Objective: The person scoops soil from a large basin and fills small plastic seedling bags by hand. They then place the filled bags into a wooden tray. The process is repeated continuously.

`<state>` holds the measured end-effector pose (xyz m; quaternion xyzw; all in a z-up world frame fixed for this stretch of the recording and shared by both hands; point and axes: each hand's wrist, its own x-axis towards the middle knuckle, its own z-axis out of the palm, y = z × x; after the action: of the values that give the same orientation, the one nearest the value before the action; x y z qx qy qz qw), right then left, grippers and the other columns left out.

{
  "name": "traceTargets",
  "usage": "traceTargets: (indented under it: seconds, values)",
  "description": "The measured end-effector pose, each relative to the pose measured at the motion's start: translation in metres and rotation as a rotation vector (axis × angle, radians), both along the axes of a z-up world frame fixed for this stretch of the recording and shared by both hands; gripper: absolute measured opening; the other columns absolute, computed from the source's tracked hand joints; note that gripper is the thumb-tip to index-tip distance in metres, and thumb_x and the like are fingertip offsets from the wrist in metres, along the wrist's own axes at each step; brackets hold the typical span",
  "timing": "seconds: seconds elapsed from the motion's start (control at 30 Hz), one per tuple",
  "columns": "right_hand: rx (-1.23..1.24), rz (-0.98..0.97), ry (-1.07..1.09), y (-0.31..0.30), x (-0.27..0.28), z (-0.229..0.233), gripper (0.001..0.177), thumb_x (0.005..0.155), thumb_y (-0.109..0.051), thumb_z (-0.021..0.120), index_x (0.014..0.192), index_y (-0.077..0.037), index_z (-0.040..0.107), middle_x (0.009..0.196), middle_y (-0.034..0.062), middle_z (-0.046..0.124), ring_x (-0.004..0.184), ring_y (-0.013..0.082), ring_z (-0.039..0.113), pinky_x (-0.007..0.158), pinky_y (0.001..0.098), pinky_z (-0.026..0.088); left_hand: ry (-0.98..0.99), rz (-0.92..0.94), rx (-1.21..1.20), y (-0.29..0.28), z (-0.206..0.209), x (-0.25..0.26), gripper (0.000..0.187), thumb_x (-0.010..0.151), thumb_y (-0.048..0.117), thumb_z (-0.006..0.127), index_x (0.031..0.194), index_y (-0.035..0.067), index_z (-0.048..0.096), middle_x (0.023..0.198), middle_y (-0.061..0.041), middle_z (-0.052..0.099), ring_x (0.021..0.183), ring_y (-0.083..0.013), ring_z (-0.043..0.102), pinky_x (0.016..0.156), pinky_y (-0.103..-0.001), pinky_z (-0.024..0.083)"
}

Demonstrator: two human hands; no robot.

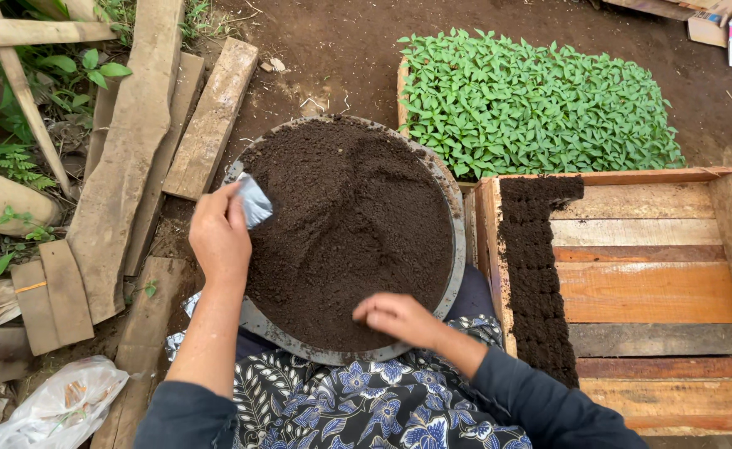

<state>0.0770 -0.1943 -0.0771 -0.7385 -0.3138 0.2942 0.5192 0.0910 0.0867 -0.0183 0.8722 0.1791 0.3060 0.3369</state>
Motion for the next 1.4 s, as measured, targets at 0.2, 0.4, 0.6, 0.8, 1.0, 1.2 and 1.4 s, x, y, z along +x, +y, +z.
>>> traceTargets:
  seconds: [0.2,0.4,0.6,0.8,1.0,1.2,1.4]
  values:
    - [0.106,-0.351,0.029,0.011,0.048,0.025,0.027,0.088,-0.019,0.049,0.112,-0.009,0.057,0.105,0.0110,0.062,0.095,0.0209,0.062,0.083,0.0332,0.050,0.199,-0.196,-0.402,-0.070,0.036,-0.037,0.016,0.089,0.006,0.050,0.098,0.003,0.063,0.076,-0.013,0.063,0.067,-0.0220,0.060,0.064,-0.031,0.050]
    - [0.036,-0.255,-0.015,0.031,0.036,0.070,0.034,0.081,-0.018,0.060,0.113,-0.007,0.056,0.099,0.0124,0.063,0.090,0.0203,0.061,0.078,0.0319,0.050,0.166,-0.316,-0.459,-0.104,0.016,-0.048,0.008,0.080,0.014,0.060,0.083,0.015,0.067,0.078,-0.007,0.063,0.075,-0.0247,0.061,0.070,-0.035,0.047]
    - [0.226,-0.270,0.203,0.019,0.023,0.043,0.014,0.089,-0.014,0.050,0.085,-0.008,0.061,0.068,-0.0020,0.055,0.070,0.0056,0.045,0.065,0.0184,0.040,0.185,-0.356,-0.897,-0.120,-0.010,-0.045,0.014,0.071,0.012,0.072,0.073,0.004,0.061,0.060,-0.001,0.047,0.059,-0.0089,0.043,0.051,-0.021,0.038]
    - [0.469,-0.406,0.476,0.013,0.015,0.025,0.010,0.086,-0.015,0.055,0.080,-0.008,0.052,0.067,-0.0008,0.052,0.065,0.0049,0.046,0.058,0.0159,0.041,-0.225,-0.564,-0.216,-0.114,0.008,-0.038,0.052,0.061,0.027,0.078,0.103,0.013,0.052,0.109,-0.008,0.050,0.096,-0.0248,0.055,0.070,-0.029,0.051]
    - [0.178,-0.354,-0.053,-0.002,0.029,0.055,0.013,0.083,-0.017,0.061,0.080,-0.005,0.060,0.063,0.0036,0.054,0.063,0.0078,0.048,0.058,0.0212,0.043,0.110,-0.757,-0.197,-0.097,0.034,-0.033,0.024,0.068,0.032,0.072,0.079,0.016,0.057,0.103,-0.001,0.058,0.069,-0.0211,0.059,0.062,-0.034,0.049]
    - [-0.068,-0.154,-0.885,0.005,0.027,0.080,0.010,0.083,-0.023,0.059,0.082,-0.012,0.061,0.080,0.0023,0.063,0.077,0.0199,0.060,0.068,0.0302,0.049,0.442,-0.439,-0.662,-0.097,0.015,-0.025,0.026,0.087,0.029,0.050,0.074,0.016,0.068,0.044,-0.004,0.054,0.037,-0.0141,0.050,0.040,-0.023,0.041]
    - [-0.134,-0.804,-0.266,-0.014,0.069,0.015,0.032,0.091,-0.020,0.047,0.121,-0.008,0.048,0.129,0.0186,0.038,0.121,0.0380,0.035,0.104,0.0495,0.024,0.324,-0.299,-0.818,-0.100,0.017,-0.030,0.007,0.075,0.012,0.066,0.079,0.006,0.067,0.067,-0.008,0.064,0.059,-0.0122,0.064,0.054,-0.022,0.051]
